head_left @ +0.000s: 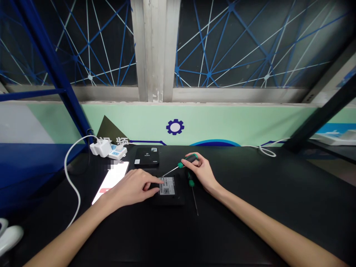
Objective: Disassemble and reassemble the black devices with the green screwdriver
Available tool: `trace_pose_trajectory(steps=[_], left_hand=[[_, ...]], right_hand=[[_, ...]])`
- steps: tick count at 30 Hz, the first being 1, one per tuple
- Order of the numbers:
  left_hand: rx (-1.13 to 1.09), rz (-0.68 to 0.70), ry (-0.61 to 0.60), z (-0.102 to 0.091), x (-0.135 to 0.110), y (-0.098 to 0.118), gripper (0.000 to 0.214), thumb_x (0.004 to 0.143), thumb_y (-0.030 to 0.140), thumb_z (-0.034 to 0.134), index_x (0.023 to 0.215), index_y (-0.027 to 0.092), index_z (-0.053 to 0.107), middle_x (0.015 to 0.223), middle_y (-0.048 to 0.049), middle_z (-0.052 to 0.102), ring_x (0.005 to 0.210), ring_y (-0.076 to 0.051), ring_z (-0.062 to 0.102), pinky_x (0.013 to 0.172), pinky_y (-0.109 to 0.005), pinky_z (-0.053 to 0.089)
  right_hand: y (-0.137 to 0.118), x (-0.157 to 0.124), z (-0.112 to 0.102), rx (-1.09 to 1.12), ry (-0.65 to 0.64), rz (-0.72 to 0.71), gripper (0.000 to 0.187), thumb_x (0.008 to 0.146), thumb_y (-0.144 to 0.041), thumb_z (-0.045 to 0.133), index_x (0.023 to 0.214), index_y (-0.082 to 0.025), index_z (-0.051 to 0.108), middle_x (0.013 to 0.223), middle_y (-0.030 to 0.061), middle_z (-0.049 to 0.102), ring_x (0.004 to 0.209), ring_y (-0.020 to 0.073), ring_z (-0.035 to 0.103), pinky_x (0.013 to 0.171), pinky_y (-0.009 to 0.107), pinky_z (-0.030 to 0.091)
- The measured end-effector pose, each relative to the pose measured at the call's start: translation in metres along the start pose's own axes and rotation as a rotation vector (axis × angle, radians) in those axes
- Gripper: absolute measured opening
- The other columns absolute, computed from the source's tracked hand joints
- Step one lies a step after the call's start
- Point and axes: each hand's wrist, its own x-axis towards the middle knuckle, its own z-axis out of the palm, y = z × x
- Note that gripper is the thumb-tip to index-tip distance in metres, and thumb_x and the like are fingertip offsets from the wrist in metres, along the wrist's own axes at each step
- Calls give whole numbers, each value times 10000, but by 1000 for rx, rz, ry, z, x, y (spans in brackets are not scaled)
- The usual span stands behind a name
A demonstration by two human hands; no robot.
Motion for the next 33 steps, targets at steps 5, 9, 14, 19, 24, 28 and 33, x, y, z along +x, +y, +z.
trace_pose_trajectory(steps=[5,9,14,19,24,28,33], left_hand=[[37,-4,27,2,-1,1,382,938,358,560,1306,321,655,547,69,540,510,-108,529,538,-231,313],[112,-9,30,4,-1,2,412,959,407,537,1361,343,602,495,86,467,456,-114,463,501,-238,250],[137,3,29,3,-2,2,406,973,422,516,1349,311,620,485,80,451,438,-112,439,490,-241,242],[113,9,29,1,-2,2,361,975,408,516,1295,333,664,455,88,381,415,-102,400,501,-229,268],[100,16,50,-1,-2,3,357,972,387,513,1284,320,675,465,85,403,422,-98,405,496,-230,268],[111,26,68,-2,-2,4,333,969,373,514,1235,326,708,446,84,391,408,-99,370,499,-233,276],[108,23,77,-3,-3,4,323,970,376,501,1169,316,748,438,73,433,397,-96,381,501,-234,293]], right_hand=[[1,0,1,-1,9,-9,489,640,-535,847,883,-192,596,591,8,687,536,179,622,521,277,486],[0,0,1,5,13,-3,479,644,-526,848,878,-194,594,601,13,690,547,184,625,516,278,478],[-1,0,1,26,19,13,473,634,-502,863,873,-197,592,582,-5,672,541,171,610,520,268,464],[0,0,1,38,27,10,478,643,-508,858,875,-189,586,579,-11,656,514,151,579,485,252,428],[3,1,0,47,10,0,481,660,-519,846,893,-192,581,576,-19,643,512,148,571,485,250,429],[5,1,0,47,1,-13,484,662,-534,839,900,-202,580,577,-23,641,525,159,589,494,256,447],[1,-2,0,29,-1,-39,486,658,-531,843,914,-210,583,619,-14,660,573,175,628,533,265,482]])
